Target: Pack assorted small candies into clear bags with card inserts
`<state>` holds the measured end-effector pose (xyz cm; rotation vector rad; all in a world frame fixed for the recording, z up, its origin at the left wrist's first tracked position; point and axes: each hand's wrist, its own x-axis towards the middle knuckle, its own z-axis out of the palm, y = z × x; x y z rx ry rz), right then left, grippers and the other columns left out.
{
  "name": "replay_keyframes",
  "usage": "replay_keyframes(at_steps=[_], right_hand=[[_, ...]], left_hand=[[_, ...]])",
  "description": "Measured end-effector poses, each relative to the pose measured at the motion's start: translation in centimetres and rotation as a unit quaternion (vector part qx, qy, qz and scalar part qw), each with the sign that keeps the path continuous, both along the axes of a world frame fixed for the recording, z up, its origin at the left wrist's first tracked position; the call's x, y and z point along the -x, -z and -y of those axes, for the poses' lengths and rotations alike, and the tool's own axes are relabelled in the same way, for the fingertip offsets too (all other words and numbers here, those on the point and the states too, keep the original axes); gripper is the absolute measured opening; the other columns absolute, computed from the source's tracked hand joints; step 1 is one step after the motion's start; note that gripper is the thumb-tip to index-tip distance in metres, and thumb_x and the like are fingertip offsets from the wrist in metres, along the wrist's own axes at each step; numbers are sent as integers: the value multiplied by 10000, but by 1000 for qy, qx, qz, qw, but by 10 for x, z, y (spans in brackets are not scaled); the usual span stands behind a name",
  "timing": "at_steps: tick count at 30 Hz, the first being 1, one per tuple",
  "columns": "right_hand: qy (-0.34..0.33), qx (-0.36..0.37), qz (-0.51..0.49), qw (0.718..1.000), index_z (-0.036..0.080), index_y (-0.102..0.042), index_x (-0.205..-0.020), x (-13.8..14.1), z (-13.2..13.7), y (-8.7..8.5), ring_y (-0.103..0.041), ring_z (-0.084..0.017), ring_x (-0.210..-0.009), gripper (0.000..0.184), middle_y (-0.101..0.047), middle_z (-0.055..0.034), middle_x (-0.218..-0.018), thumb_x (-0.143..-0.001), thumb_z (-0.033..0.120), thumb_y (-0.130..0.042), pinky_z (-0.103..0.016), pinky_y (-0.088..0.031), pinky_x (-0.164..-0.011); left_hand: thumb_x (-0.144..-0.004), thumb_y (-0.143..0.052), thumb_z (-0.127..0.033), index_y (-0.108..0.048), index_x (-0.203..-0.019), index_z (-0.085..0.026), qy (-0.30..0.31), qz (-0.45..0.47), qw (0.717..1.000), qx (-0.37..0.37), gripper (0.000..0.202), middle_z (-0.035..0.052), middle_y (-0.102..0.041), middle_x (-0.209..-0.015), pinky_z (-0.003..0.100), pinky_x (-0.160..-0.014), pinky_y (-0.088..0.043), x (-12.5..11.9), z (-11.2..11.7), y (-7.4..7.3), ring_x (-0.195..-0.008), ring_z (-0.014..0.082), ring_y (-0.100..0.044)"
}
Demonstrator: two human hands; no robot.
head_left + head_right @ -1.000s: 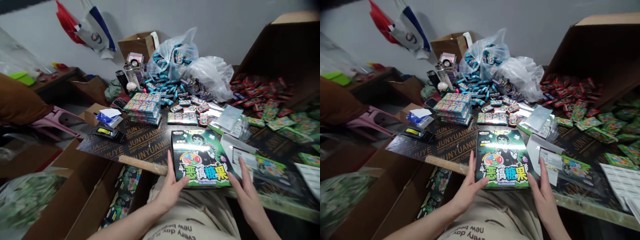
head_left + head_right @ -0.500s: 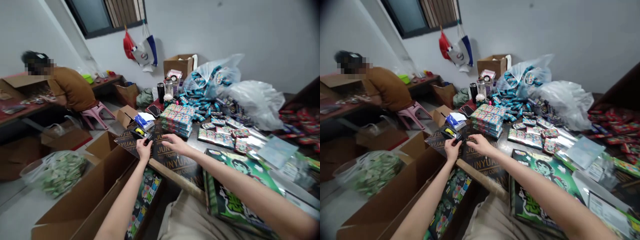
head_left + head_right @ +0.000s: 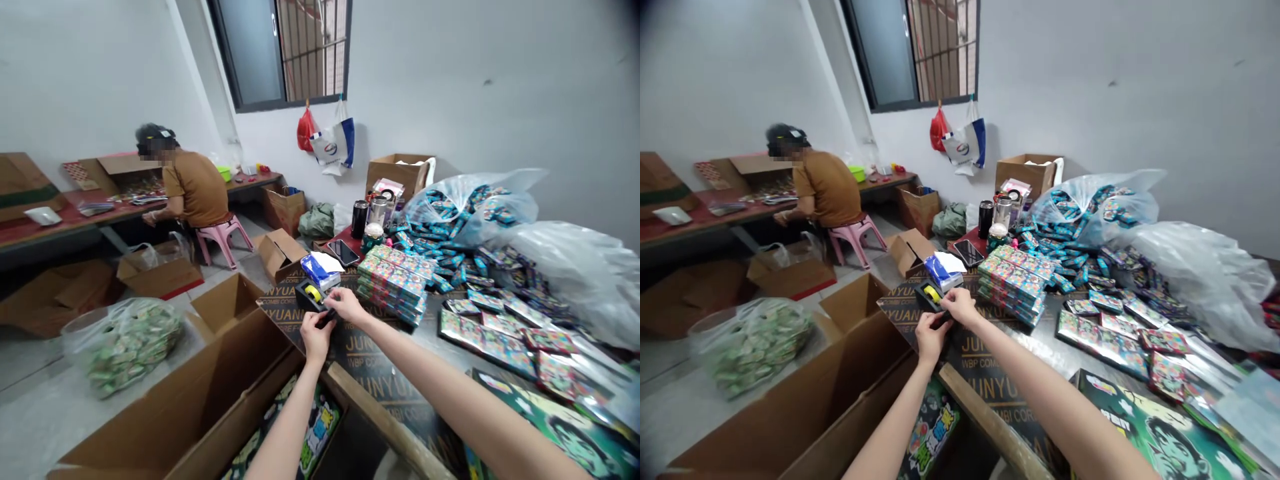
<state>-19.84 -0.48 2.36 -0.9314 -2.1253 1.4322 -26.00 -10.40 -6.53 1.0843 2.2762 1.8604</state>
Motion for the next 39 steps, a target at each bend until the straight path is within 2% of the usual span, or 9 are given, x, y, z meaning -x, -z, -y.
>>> replay_keyframes(at_steps=[9,16,20,25,28,31,35,37,39], right_hand=[[51,74,7,996,154,-500,-570,-50,21,35,-404,-80,-476,146,-468,40,-497,-659,270,-514,-200,-320,-484],[84,20,46,995,160,-484,-501,-37,9,70,-408,-85,-503,135,-460,34,-495,-615,142,-554,-214,-330,-517],[112,-21,54,992,158,-499,-507,-40,2,58,-441,-101,-527,161,-453,22,-511,-647,82,-526,-226,-359,-536],[110,-108,37,987,160,-583,-585,-103,12,-1,-484,-108,-645,95,-513,-1,-690,-672,134,-611,-231,-376,-640],[96,-269,38,958,189,-607,-710,-181,46,-43,-477,-101,-648,93,-533,-1,-729,-777,184,-543,-217,-345,-632],[105,-360,66,925,195,-591,-788,-263,98,-78,-456,-83,-551,119,-526,27,-618,-836,205,-483,-200,-312,-564],[174,-374,62,909,190,-580,-877,-346,174,-101,-499,-78,-543,114,-565,21,-639,-854,203,-470,-191,-337,-549],[229,-364,24,903,192,-586,-877,-372,207,-97,-541,-92,-592,102,-600,3,-692,-837,182,-492,-197,-377,-574],[278,-345,-28,896,199,-598,-858,-388,233,-81,-564,-111,-634,91,-621,-12,-724,-814,179,-521,-212,-407,-592]], left_hand=[[-610,-708,-322,-689,-852,-165,-9,28,1000,11,288,13,-558,-747,265,-643,-461,2,-2,6,-659,134,-551],[-609,-702,-330,-685,-837,-161,-7,22,1000,15,284,15,-554,-736,279,-638,-471,1,-3,4,-657,141,-553],[-592,-702,-314,-674,-811,-152,-9,24,1000,11,275,9,-556,-702,283,-632,-471,2,-4,1,-639,142,-552],[-577,-686,-247,-598,-847,-150,-6,49,999,-11,300,-12,-558,-657,288,-625,-483,-6,8,-8,-610,137,-564],[-666,-605,-226,-553,-884,-163,14,75,997,-12,233,1,-563,-704,299,-656,-489,-52,27,-20,-648,142,-571],[-763,-510,-218,-590,-863,-195,183,0,983,24,130,43,-606,-897,335,-832,-456,-136,49,-50,-877,174,-582],[-795,-487,-272,-571,-1096,-217,482,-254,836,65,318,80,-507,-1258,479,-1065,-175,-245,71,-93,-1220,262,-392],[-720,-580,-375,-474,-1232,-169,534,-320,778,83,561,131,-419,-1343,515,-1072,-89,-279,74,-98,-1276,324,-298],[-650,-647,-391,-381,-1305,-121,537,-353,760,103,757,178,-356,-1377,517,-1066,-100,-297,74,-92,-1291,360,-253]])
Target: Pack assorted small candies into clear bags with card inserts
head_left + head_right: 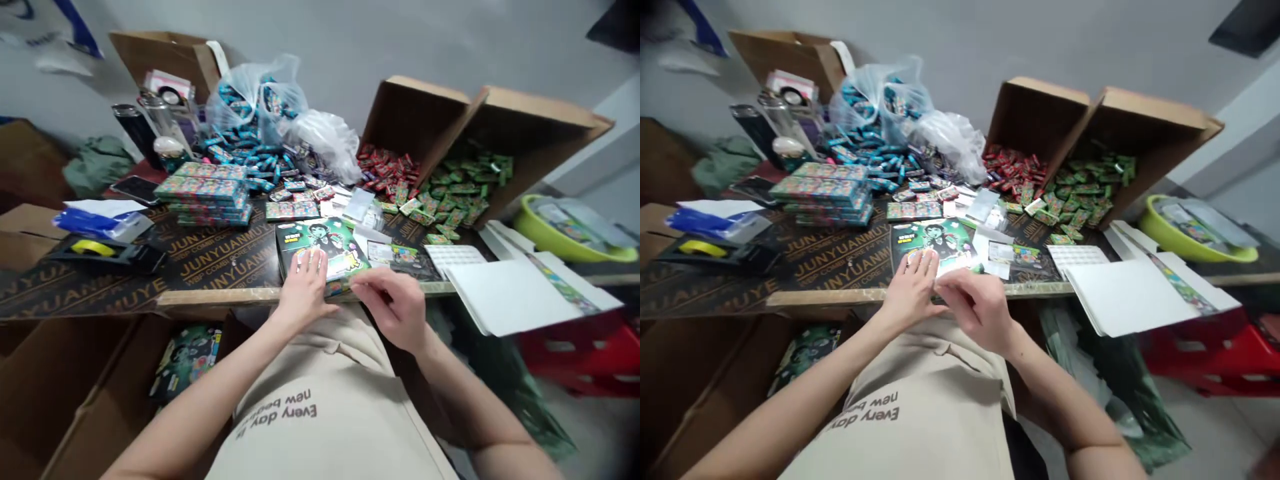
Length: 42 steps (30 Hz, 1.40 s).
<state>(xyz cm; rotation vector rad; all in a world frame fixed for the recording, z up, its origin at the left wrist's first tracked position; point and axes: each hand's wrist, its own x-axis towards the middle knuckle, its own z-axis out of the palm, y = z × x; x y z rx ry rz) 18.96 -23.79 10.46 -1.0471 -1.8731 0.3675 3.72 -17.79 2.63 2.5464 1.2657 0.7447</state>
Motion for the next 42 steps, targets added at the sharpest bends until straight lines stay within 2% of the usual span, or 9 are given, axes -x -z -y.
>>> replay_keyframes(at_steps=[4,8,12,18,27,31,35,39,42], right_hand=[[34,103,-139,984,192,-592,-773,-4,23,64,-511,-113,-573,96,-584,-9,-672,-800,263,-533,-227,-396,-533],[84,252,-239,934,172,-536,-697,3,11,129,-369,-78,-485,204,-458,32,-578,-791,353,-518,-208,-312,-466],[143,286,-272,908,164,-513,-665,4,-6,157,-278,-68,-465,271,-366,57,-512,-744,420,-553,-205,-258,-451],[266,271,-233,895,160,-490,-578,15,-18,155,-323,-77,-480,414,-443,29,-504,-704,549,-557,-211,-276,-469],[359,190,121,906,183,-482,-451,-10,-5,175,-458,-125,-462,487,-532,-33,-457,-771,550,-503,-250,-247,-514],[364,154,22,918,185,-524,-559,-35,3,165,-500,-143,-555,415,-560,-24,-555,-753,552,-523,-242,-342,-571],[308,173,-195,915,205,-531,-1011,-55,-31,144,-555,-177,-875,445,-608,-60,-965,-794,579,-424,-292,-419,-781],[115,378,-375,839,253,-495,-1115,-59,-76,130,-596,-177,-870,517,-633,-21,-991,-790,633,-364,-324,-459,-782],[1,478,-423,770,232,-543,-1062,-58,-94,120,-626,-191,-793,436,-668,-16,-899,-755,539,-503,-326,-489,-729]], left_hand=[[-657,-636,-222,-308,-1348,-131,-11,-50,998,-20,771,176,-337,-1389,490,-1051,-177,-5,-3,16,-1293,352,-254],[-611,-660,-153,-323,-1341,-120,-15,-72,997,-32,804,185,-370,-1365,479,-1039,-212,-3,-3,16,-1269,366,-291],[-616,-668,-176,-328,-1336,-122,-10,-70,997,-34,798,178,-373,-1365,483,-1049,-197,-5,-2,15,-1276,361,-278],[-626,-666,-187,-293,-1351,-100,-10,-96,995,-40,819,194,-366,-1362,484,-1051,-187,-5,-2,17,-1272,364,-281],[-657,-658,-236,-245,-1367,-82,-16,-165,985,-39,835,204,-332,-1382,461,-1060,-166,-6,1,7,-1285,348,-262],[-602,-726,-333,-217,-1378,-136,-54,-222,973,-45,949,248,-297,-1384,563,-999,-180,-21,7,-1,-1251,431,-277],[-612,-713,-396,-253,-1362,-132,-86,-219,971,-48,918,290,-304,-1363,635,-949,-178,-41,7,3,-1239,482,-261],[-738,-592,-279,-301,-1341,-151,-66,-197,976,-67,681,254,-334,-1364,620,-966,-197,-48,6,15,-1268,421,-263],[-787,-519,-217,-340,-1319,-160,-50,-171,981,-78,565,243,-382,-1339,606,-955,-245,-52,4,18,-1249,392,-322]])
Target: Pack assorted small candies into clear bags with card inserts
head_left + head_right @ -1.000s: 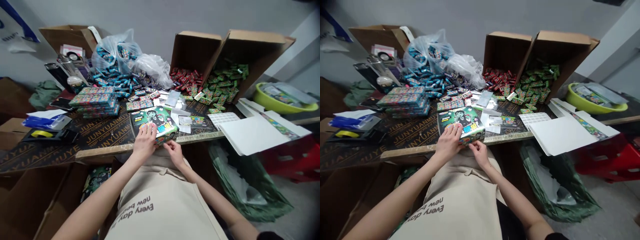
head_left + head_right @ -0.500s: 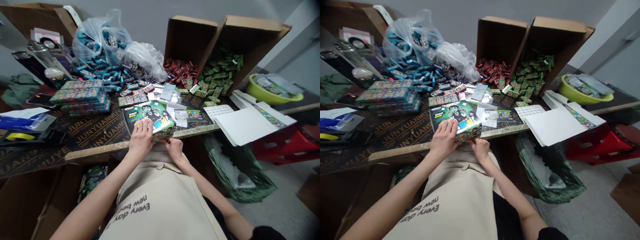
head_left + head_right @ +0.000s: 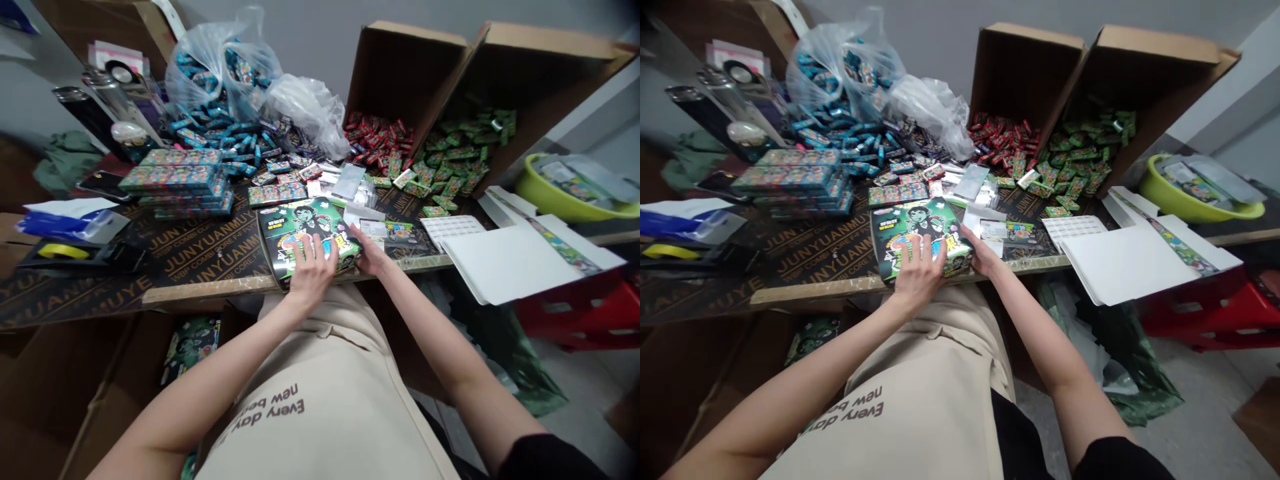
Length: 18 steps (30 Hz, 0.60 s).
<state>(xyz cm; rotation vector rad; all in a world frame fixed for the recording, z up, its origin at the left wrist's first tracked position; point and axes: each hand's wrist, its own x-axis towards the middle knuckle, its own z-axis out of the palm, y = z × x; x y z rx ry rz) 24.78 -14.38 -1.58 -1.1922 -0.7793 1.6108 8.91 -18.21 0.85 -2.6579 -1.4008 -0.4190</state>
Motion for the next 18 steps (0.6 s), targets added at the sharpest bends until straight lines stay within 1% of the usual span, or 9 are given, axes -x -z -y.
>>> replay_keyframes(at_steps=[3,6,8,9,11,13,15,16,18], right_hand=[[-33,19,-17,999,221,-560,-1045,2,-4,-13,-638,-181,-713,390,-679,0,-835,-678,346,-607,-296,-504,-657],[-15,32,10,999,239,-553,-1074,8,3,-29,-645,-175,-678,447,-678,16,-831,-633,277,-609,-281,-513,-603],[20,48,47,998,264,-551,-1092,13,10,-37,-653,-184,-694,463,-673,9,-902,-633,275,-610,-299,-528,-601],[34,65,72,995,263,-572,-1065,17,13,-40,-655,-196,-690,432,-670,-9,-927,-635,283,-615,-315,-538,-586],[18,41,110,993,291,-585,-1058,31,16,-45,-660,-239,-729,390,-649,-48,-1020,-671,336,-590,-353,-555,-551],[-63,-27,124,990,404,-486,-1171,57,21,-52,-647,-271,-854,473,-567,2,-1189,-705,402,-566,-385,-572,-584],[-140,-57,120,981,467,-362,-1254,96,30,-60,-616,-290,-950,634,-471,49,-1298,-682,391,-623,-413,-576,-655],[-180,-70,115,974,462,-305,-1290,118,36,-64,-592,-293,-1001,720,-437,45,-1328,-667,371,-654,-427,-567,-710],[-294,-128,108,941,419,-167,-1358,161,46,-67,-503,-284,-1134,782,-372,6,-1380,-720,404,-617,-465,-503,-845]], left_hand=[[-809,-476,-179,-463,-1227,-129,37,33,998,29,421,229,-528,-1206,555,-914,-340,7,-7,-14,-1164,361,-451],[-840,-450,-243,-584,-1069,-148,71,158,981,84,282,155,-648,-1002,427,-859,-430,45,-16,-41,-1009,279,-578],[-835,-478,-344,-558,-1114,-187,-6,321,943,87,330,120,-627,-1069,375,-895,-415,87,-14,-54,-1041,240,-560],[-808,-516,-396,-497,-1194,-209,-65,408,907,86,429,111,-581,-1162,367,-927,-391,109,-10,-56,-1101,235,-520],[-739,-578,-478,-311,-1333,-250,-150,565,798,145,690,104,-463,-1307,386,-952,-367,150,7,-53,-1188,246,-444],[-713,-572,-523,-216,-1372,-269,-158,691,649,276,791,101,-456,-1316,420,-920,-396,180,31,-42,-1161,264,-474],[-721,-565,-480,-293,-1349,-238,-158,775,490,367,726,98,-570,-1198,427,-872,-438,202,57,-29,-1030,266,-576],[-723,-568,-439,-368,-1312,-198,-177,804,422,380,667,99,-630,-1103,424,-848,-458,213,71,-24,-945,263,-618],[-726,-559,-355,-505,-1193,-108,-258,843,311,354,532,102,-699,-904,414,-790,-495,238,101,-16,-786,255,-662]])
